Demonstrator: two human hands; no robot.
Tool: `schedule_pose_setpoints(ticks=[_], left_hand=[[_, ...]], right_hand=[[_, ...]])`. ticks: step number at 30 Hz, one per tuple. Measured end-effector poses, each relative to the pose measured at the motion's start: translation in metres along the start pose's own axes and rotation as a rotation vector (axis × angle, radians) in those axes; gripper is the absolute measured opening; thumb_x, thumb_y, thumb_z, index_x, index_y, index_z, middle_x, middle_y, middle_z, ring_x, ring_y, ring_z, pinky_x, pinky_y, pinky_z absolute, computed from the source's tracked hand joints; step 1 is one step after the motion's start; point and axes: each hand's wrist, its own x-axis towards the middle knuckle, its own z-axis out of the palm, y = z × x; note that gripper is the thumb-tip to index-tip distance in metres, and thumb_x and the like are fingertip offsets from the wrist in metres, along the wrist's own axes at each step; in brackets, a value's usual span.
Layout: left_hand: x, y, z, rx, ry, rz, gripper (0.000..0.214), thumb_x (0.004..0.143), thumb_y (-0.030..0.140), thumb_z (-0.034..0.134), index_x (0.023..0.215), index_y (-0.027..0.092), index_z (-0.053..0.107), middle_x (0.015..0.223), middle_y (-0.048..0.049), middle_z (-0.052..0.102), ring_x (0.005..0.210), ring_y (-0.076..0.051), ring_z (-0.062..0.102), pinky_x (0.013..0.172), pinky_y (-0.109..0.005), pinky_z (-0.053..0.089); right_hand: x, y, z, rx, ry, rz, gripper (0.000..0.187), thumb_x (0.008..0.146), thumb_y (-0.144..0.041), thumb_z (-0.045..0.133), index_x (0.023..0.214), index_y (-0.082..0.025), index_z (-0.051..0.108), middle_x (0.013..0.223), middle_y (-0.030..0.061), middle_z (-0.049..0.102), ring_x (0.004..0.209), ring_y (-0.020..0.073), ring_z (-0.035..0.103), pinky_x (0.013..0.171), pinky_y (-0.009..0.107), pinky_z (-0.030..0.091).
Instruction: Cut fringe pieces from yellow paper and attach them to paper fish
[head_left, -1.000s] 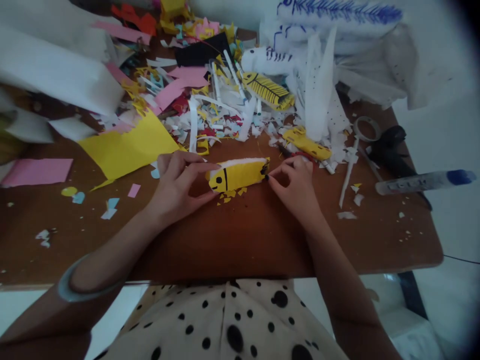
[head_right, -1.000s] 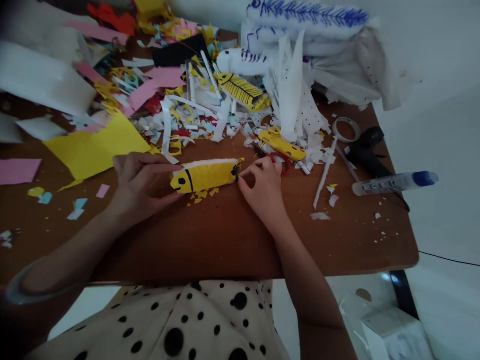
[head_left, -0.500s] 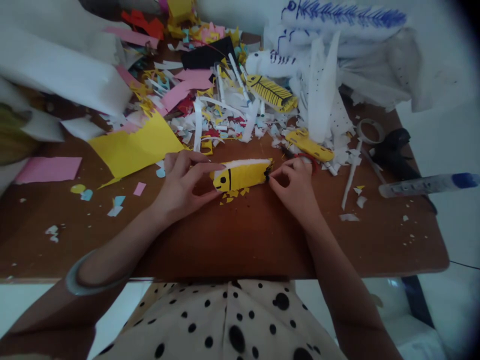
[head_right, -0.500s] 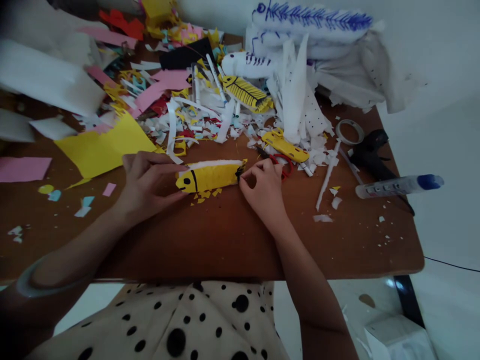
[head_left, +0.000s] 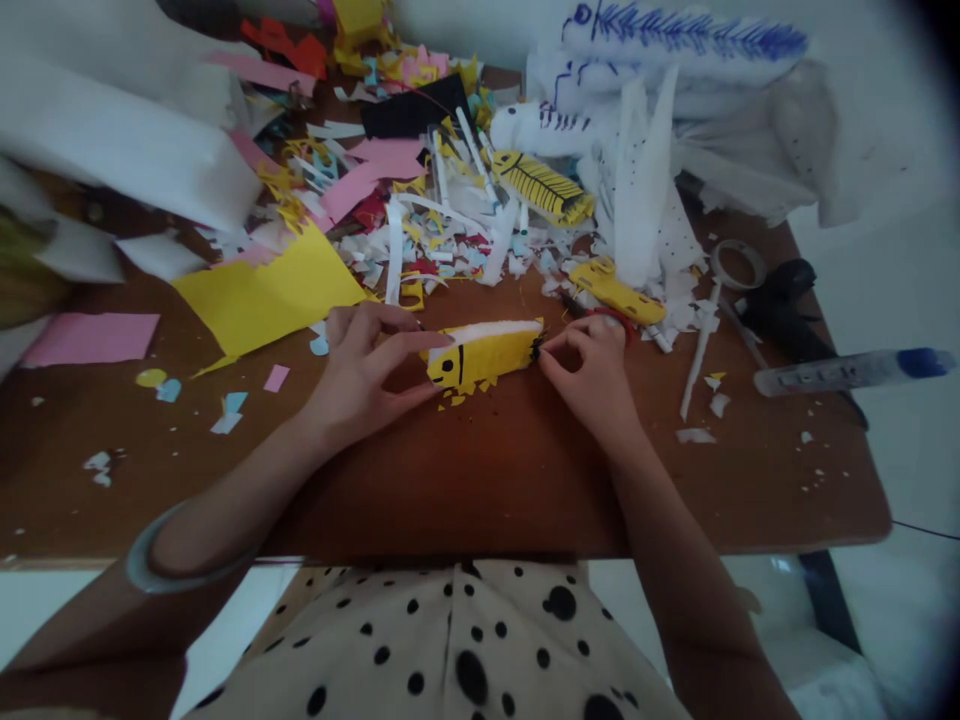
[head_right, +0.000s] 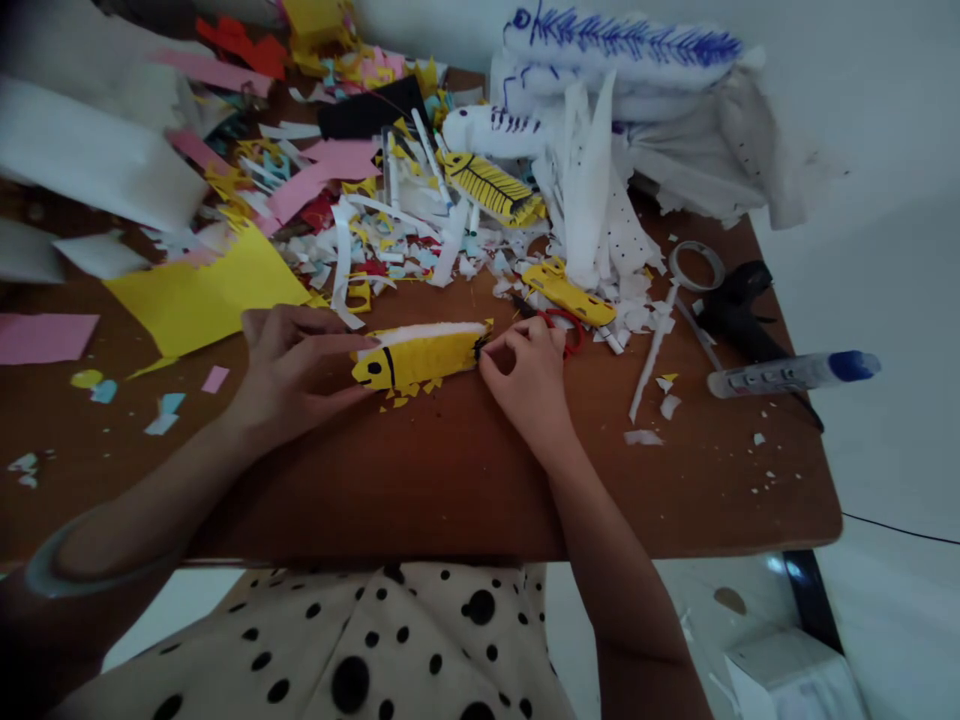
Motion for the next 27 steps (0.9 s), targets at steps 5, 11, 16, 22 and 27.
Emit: schedule_pose_setpoints(ticks=[5,11,16,22,27], left_hand=[[0.000,0.000,0.000,-0.012,0.020,0.025,0.037,0.084,0.036,0.073,0.119,0.032,0.061,0.112,-0.0056,0.055,0.099,-0.023,0.051,0.088,-0.041,0.037],[0.002,0.002,-0.003,0.020,0.001,0.062,0.037,0.087,0.032,0.071,0.121,0.028,0.057,0.112,-0.0060,0.054,0.100,-0.022,0.053,0.087,-0.041,0.039],[0.002,0.001,-0.001,0.003,-0.001,0.001,0.037,0.087,0.037,0.070,0.121,0.026,0.059,0.113,-0.0071,0.055,0.104,-0.025,0.053,0.090,-0.043,0.039],[0.004,-0.004,0.005,0.021,-0.117,-0.184,0.040,0.083,0.038,0.070,0.118,0.021,0.061,0.120,-0.0107,0.055,0.110,-0.032,0.048,0.094,-0.046,0.040],[0.004,-0.011,0.010,-0.031,-0.151,-0.274,0.039,0.082,0.037,0.069,0.117,0.022,0.062,0.120,-0.0107,0.056,0.110,-0.032,0.048,0.098,-0.048,0.039]], right_hand=[[0.000,-0.002,-0.001,0.001,-0.008,-0.014,0.006,0.081,-0.023,0.065,0.075,-0.022,0.067,0.096,0.0071,0.058,0.099,0.0263,0.053,0.094,0.047,0.040],[0.000,-0.005,-0.001,-0.031,-0.022,-0.020,0.006,0.083,-0.024,0.066,0.078,-0.021,0.069,0.097,0.0080,0.058,0.099,0.0265,0.053,0.095,0.046,0.038],[0.002,0.000,-0.003,0.028,0.021,0.011,0.007,0.086,-0.028,0.065,0.083,-0.021,0.067,0.094,0.0060,0.061,0.096,0.0243,0.052,0.094,0.043,0.038],[0.001,0.001,-0.009,0.108,0.152,0.009,0.011,0.090,-0.031,0.059,0.089,-0.020,0.061,0.091,0.0036,0.062,0.087,0.0200,0.051,0.086,0.037,0.040],[-0.002,-0.004,-0.010,0.093,0.098,-0.081,0.005,0.089,-0.023,0.058,0.086,-0.020,0.060,0.088,0.0042,0.063,0.089,0.0213,0.053,0.084,0.037,0.041]])
